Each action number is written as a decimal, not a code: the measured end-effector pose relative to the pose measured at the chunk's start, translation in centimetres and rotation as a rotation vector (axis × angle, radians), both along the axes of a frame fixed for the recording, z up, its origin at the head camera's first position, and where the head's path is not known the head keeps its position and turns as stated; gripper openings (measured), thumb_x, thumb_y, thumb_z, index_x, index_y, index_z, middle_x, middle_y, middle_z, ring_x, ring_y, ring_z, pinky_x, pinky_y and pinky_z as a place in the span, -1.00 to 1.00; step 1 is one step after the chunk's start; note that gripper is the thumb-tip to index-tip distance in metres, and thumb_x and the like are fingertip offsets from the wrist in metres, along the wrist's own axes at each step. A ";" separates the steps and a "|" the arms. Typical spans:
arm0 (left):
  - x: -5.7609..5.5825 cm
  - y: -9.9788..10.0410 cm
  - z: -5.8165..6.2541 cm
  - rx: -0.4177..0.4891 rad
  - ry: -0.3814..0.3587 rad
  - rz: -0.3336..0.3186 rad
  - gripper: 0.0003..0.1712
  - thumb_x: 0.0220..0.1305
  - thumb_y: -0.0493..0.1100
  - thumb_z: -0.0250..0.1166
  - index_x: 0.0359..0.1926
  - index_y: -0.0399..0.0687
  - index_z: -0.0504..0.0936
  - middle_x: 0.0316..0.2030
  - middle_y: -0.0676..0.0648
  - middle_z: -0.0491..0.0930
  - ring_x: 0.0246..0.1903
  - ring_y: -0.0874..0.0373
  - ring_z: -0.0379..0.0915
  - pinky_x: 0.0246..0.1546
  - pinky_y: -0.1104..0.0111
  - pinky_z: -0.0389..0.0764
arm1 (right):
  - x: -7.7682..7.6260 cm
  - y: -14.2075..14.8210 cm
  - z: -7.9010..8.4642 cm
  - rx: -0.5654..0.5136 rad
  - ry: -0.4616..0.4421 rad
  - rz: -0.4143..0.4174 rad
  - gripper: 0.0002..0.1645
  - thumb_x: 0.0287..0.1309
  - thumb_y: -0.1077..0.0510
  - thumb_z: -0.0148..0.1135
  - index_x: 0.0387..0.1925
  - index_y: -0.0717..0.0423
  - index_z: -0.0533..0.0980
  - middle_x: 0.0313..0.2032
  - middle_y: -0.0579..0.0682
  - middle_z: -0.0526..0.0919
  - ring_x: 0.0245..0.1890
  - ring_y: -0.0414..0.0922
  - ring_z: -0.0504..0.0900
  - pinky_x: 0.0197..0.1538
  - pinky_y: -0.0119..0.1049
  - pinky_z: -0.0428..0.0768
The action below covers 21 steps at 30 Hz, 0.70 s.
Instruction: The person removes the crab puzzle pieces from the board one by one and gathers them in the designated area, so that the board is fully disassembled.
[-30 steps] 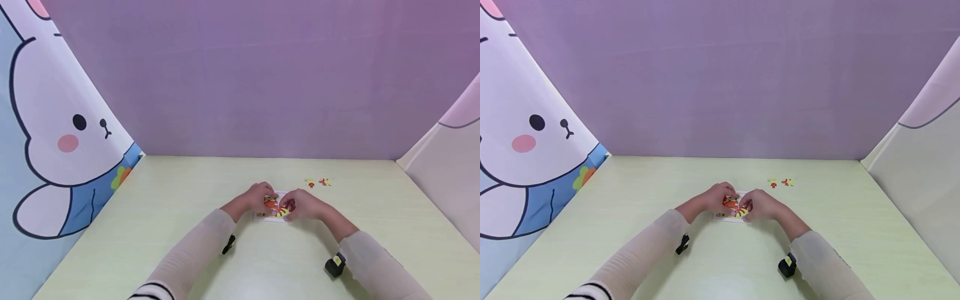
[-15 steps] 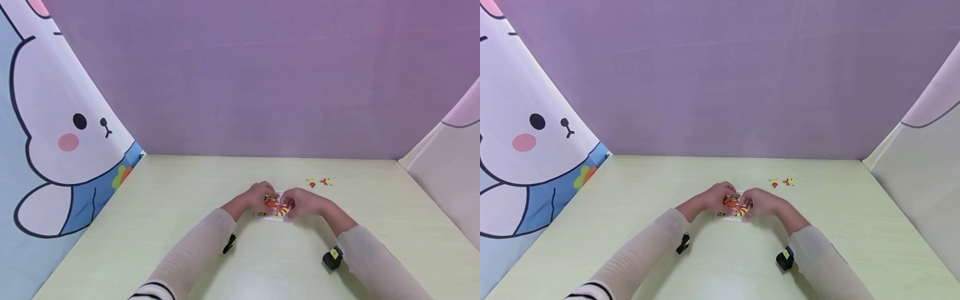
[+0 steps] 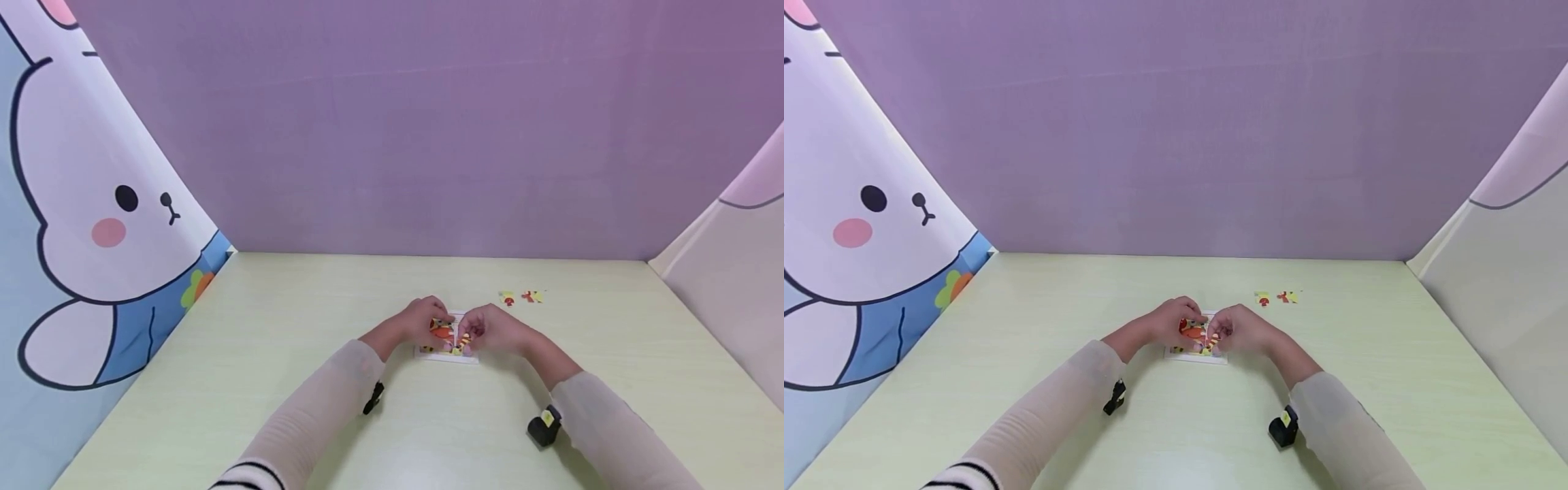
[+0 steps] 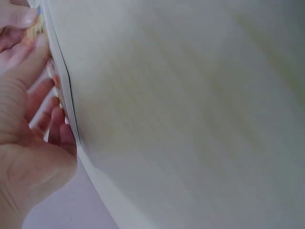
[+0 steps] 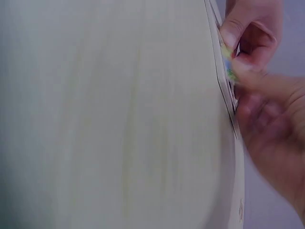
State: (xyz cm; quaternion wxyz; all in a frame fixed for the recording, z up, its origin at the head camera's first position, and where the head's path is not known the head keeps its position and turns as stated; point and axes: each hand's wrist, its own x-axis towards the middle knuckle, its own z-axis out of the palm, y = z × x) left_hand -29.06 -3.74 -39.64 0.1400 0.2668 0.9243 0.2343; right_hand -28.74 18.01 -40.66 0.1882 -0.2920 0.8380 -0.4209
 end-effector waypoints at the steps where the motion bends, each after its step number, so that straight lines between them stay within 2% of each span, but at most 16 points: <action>1: 0.0 0.0 0.0 -0.002 0.004 -0.003 -0.35 0.13 0.02 0.47 0.25 0.04 0.56 0.15 0.02 0.37 0.16 0.07 0.22 0.19 0.26 0.29 | 0.0 0.0 0.1 -0.009 -0.008 -0.002 -0.84 0.01 0.40 0.42 -0.37 0.17 0.61 -0.49 -0.01 0.57 -0.48 -0.13 0.41 -0.38 -0.37 0.43; 8: -0.1 0.2 -0.3 -0.008 -0.004 0.002 -0.33 0.13 0.03 0.47 0.27 0.05 0.53 0.15 0.03 0.37 0.16 0.08 0.21 0.19 0.28 0.28 | 0.1 0.9 0.3 -0.049 -0.046 -0.006 -0.91 0.12 0.39 0.32 -0.31 0.23 0.60 -0.42 0.02 0.61 -0.41 -0.13 0.46 -0.30 -0.37 0.49; 13: -0.2 0.3 -0.4 -0.027 0.004 0.002 -0.31 0.12 0.08 0.46 0.28 0.08 0.52 0.16 0.04 0.36 0.16 0.10 0.21 0.19 0.29 0.29 | 0.4 2.0 0.6 -0.087 -0.067 -0.057 -0.89 0.16 0.32 0.33 -0.24 0.22 0.60 -0.32 0.06 0.65 -0.35 -0.10 0.50 -0.27 -0.33 0.53; 21: -0.1 0.3 0.3 -0.042 0.013 0.007 -0.31 0.13 0.09 0.45 0.29 0.10 0.52 0.18 0.04 0.35 0.16 0.09 0.21 0.18 0.29 0.31 | 1.3 3.7 2.1 -0.112 -0.024 -0.074 -0.85 0.18 0.30 0.32 -0.19 0.23 0.58 -0.29 0.10 0.64 -0.34 -0.11 0.53 -0.26 -0.31 0.54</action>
